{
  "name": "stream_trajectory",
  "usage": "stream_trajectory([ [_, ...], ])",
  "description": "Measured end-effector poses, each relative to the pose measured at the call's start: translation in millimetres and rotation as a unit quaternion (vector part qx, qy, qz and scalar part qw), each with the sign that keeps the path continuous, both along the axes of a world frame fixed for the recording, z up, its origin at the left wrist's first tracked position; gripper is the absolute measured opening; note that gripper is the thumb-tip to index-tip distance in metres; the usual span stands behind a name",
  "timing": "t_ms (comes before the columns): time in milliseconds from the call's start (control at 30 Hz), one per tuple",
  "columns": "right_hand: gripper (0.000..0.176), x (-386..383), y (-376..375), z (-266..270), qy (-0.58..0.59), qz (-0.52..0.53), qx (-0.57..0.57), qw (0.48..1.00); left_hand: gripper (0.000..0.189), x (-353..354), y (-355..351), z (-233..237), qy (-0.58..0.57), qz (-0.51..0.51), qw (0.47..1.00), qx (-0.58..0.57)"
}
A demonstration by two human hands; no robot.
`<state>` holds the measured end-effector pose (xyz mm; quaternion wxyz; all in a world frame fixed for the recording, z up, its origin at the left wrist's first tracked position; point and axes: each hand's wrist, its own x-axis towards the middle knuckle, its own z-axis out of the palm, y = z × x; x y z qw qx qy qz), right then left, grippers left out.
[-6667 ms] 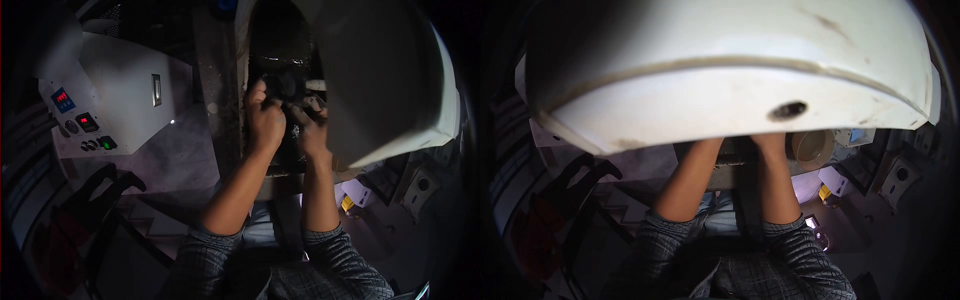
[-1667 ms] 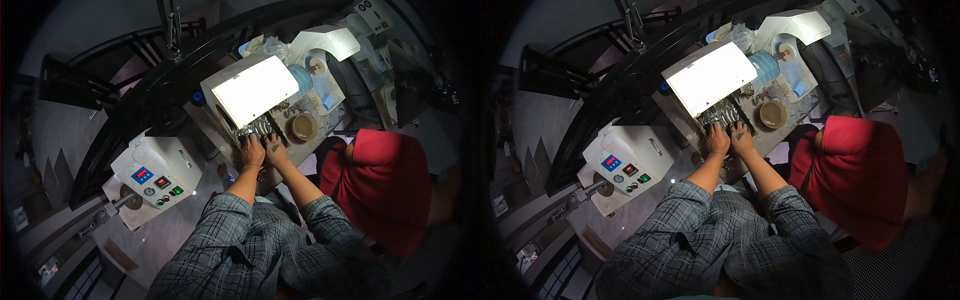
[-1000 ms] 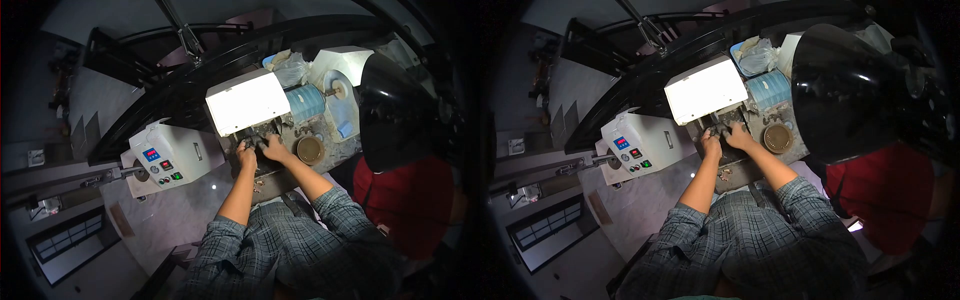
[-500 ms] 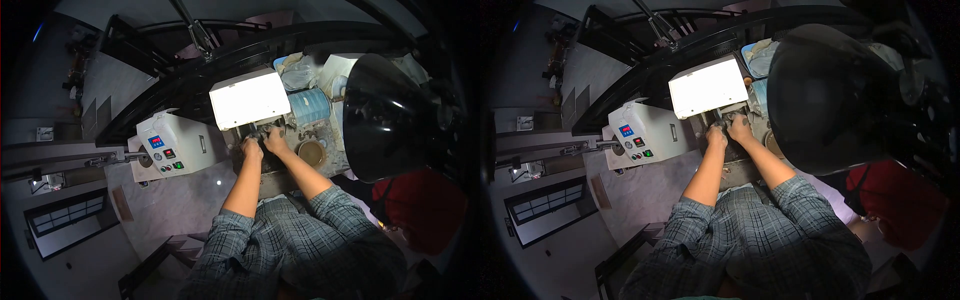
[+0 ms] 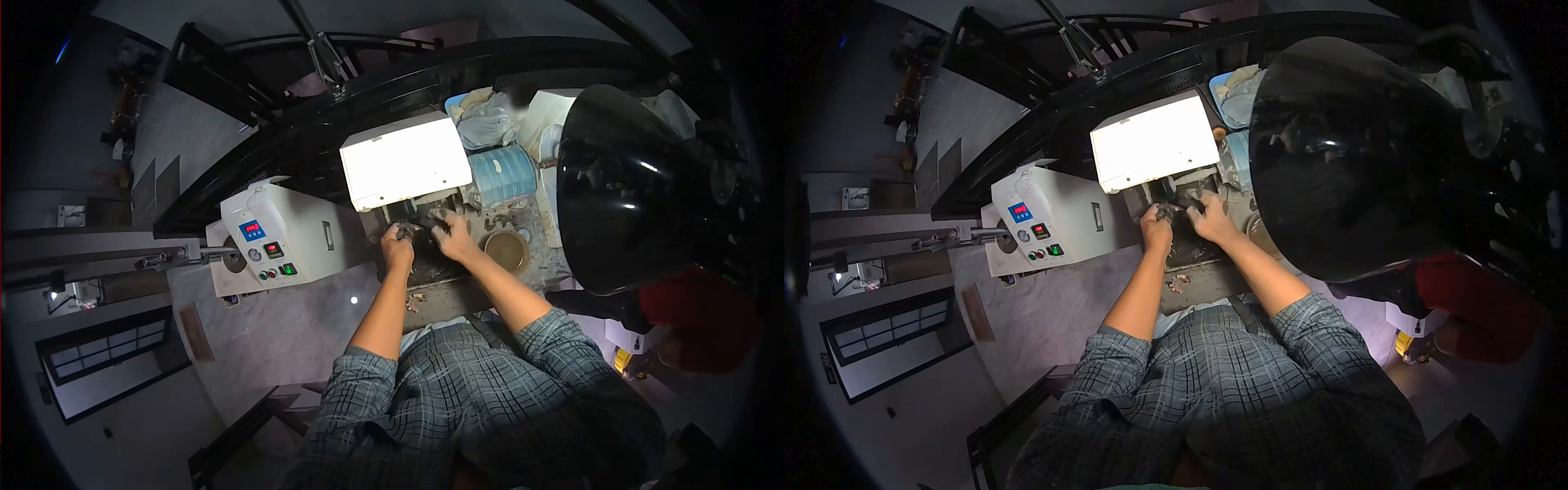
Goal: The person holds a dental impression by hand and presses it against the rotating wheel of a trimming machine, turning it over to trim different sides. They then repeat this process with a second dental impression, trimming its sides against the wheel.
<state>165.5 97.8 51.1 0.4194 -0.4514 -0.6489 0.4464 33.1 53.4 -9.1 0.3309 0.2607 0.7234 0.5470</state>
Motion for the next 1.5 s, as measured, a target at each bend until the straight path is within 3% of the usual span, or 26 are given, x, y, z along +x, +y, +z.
stream_trajectory([
  [33,0.025,0,-1,4,-0.002,0.001,0.001,1.0,0.03,2,-1,5,-0.067,-0.028,0.997,0.007],
  [100,0.034,-1,-6,22,-0.216,0.157,-0.044,0.963,0.031,5,-1,8,-0.134,-0.059,0.989,0.014],
  [167,0.025,-6,0,-2,-0.225,0.097,-0.032,0.969,0.037,8,6,9,-0.245,0.022,0.969,0.027],
  [233,0.014,-8,7,-3,-0.196,0.065,-0.109,0.972,0.039,8,14,8,-0.241,0.017,0.97,0.037],
  [300,0.014,-13,7,0,-0.196,0.047,-0.079,0.976,0.037,7,20,6,-0.289,0.121,0.949,-0.045],
  [367,0.015,-20,14,-11,-0.222,0.023,0.024,0.974,0.034,4,26,1,-0.306,0.131,0.941,-0.056],
  [500,0.015,-25,17,-18,-0.257,0.032,-0.018,0.966,0.018,11,35,28,-0.32,0.208,0.923,-0.044],
  [567,0.015,-24,12,-4,-0.229,0.014,-0.013,0.973,0.018,7,32,12,-0.321,0.2,0.924,-0.049],
  [633,0.015,-24,15,-8,-0.241,0.012,-0.032,0.97,0.014,5,26,-3,-0.338,0.105,0.935,-0.016],
  [700,0.015,-25,12,-15,-0.253,0.009,-0.055,0.966,0.013,2,25,-16,-0.343,0.11,0.933,0.002],
  [767,0.016,-31,16,-11,-0.239,0.001,0.006,0.971,0.013,3,29,-4,-0.347,0.11,0.931,0.028],
  [833,0.014,-24,6,-4,-0.262,0.01,0.01,0.965,0.014,4,24,6,-0.323,0.083,0.943,-0.02],
  [900,0.013,-18,-3,0,-0.202,0.015,0.02,0.979,0.014,10,15,10,-0.303,0.091,0.949,-0.011],
  [967,0.011,-13,-13,-18,-0.183,0.008,0.04,0.982,0.016,12,3,14,-0.187,0.028,0.982,-0.018],
  [1033,0.025,-6,-18,-47,-0.182,0.091,0.131,0.97,0.021,9,-6,3,-0.152,0.02,0.987,-0.054],
  [1067,0.025,-2,-20,-54,-0.181,0.091,0.13,0.971,0.022,5,-11,-21,-0.087,-0.023,0.994,-0.053],
  [1100,0.036,2,-22,-59,-0.182,0.123,0.127,0.967,0.024,1,-15,-36,-0.022,-0.065,0.996,-0.053],
  [1133,0.048,4,-24,-62,-0.183,0.154,0.124,0.963,0.024,1,-15,-21,-0.021,-0.066,0.996,-0.055],
  [1167,0.048,4,-23,-62,-0.182,0.154,0.122,0.963,0.025,1,-14,7,0.033,-0.09,0.993,-0.066],
  [1233,0.054,1,-18,-48,-0.284,0.105,-0.002,0.953,0.027,0,-16,23,0.087,-0.116,0.986,-0.078],
  [1267,0.065,-4,-20,-14,-0.383,0.122,-0.07,0.913,0.027,-2,-16,22,0.117,-0.127,0.982,-0.079],
  [1300,0.065,-6,-26,-11,-0.381,0.12,-0.071,0.914,0.028,-2,-17,21,0.148,-0.14,0.976,-0.08],
  [1367,0.053,-6,-33,-8,-0.51,0.275,-0.01,0.815,0.026,0,-17,37,0.182,-0.143,0.97,-0.074],
  [1400,0.042,-5,-41,-46,-0.465,0.221,0.028,0.857,0.025,1,-16,46,0.215,-0.143,0.964,-0.068],
  [1500,0.037,-1,-43,-50,-0.477,0.297,0.042,0.826,0.023,-3,-17,23,0.263,-0.132,0.951,-0.099],
])
